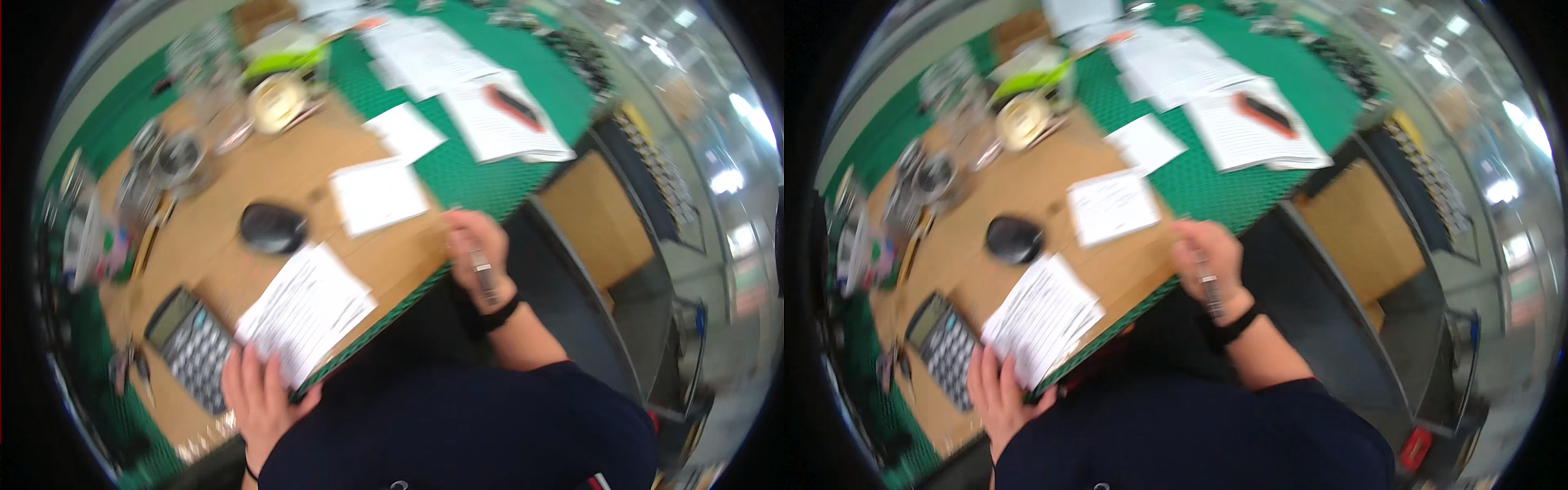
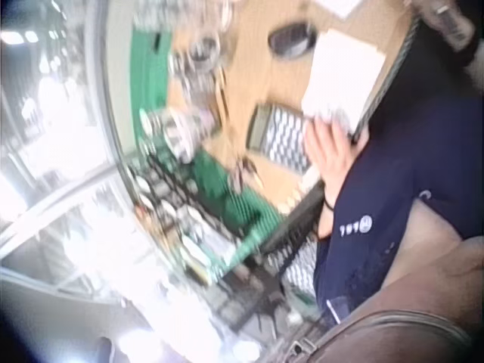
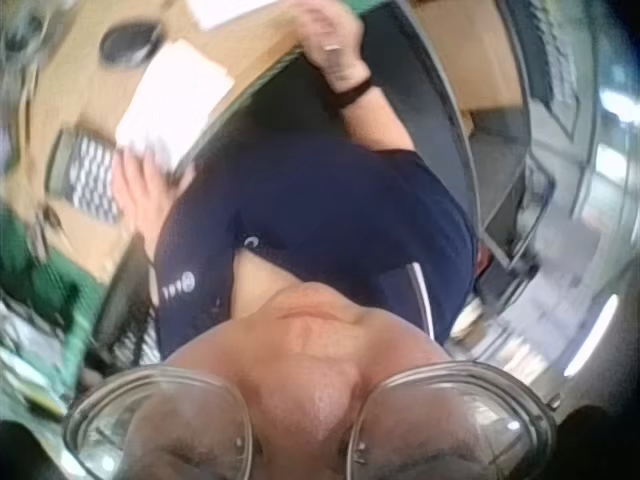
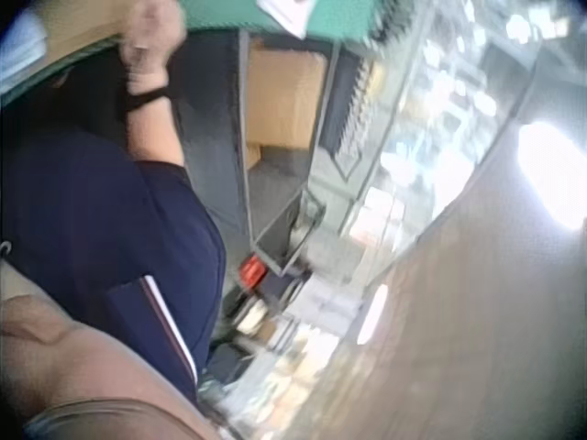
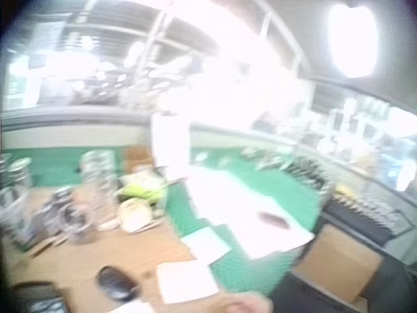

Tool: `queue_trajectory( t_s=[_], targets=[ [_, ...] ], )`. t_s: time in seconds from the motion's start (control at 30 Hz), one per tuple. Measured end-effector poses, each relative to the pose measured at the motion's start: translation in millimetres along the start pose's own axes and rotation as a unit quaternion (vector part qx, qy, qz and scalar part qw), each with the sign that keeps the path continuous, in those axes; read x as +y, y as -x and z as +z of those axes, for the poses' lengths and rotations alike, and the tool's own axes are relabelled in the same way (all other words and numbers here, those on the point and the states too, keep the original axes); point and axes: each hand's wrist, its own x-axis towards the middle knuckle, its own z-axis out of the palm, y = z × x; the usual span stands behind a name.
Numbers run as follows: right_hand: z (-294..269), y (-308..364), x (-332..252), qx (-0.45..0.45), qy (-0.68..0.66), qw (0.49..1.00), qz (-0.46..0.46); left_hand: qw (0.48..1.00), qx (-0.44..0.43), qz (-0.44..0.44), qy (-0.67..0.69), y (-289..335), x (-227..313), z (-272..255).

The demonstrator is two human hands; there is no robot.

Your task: Using a calculator to perform operations and recording the results on various paper documents.

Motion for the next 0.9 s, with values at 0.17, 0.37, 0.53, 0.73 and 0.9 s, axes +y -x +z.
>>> queue_trajectory(
  t_s=[0.17,0.37,0.53,0.73,0.9],
  targets=[
    [17,-10,-48,-0.056,-0.172,0.983,0.019,0.999,0.004,0.037,0.032,-5,-3,-3],
    [67,-13,-103,-0.209,-0.353,0.897,0.164,0.993,0.002,0.093,0.069,-1,-11,-8],
    [81,-21,-99,-0.296,-0.332,0.876,0.186,0.983,-0.012,0.125,0.132,3,-13,-6],
    [89,-18,-91,-0.242,-0.229,0.932,0.14,0.984,-0.011,0.122,0.13,3,-14,-4],
    [93,-17,-94,-0.218,-0.213,0.944,0.129,0.984,-0.015,0.122,0.126,5,-15,-2]
  ],
)
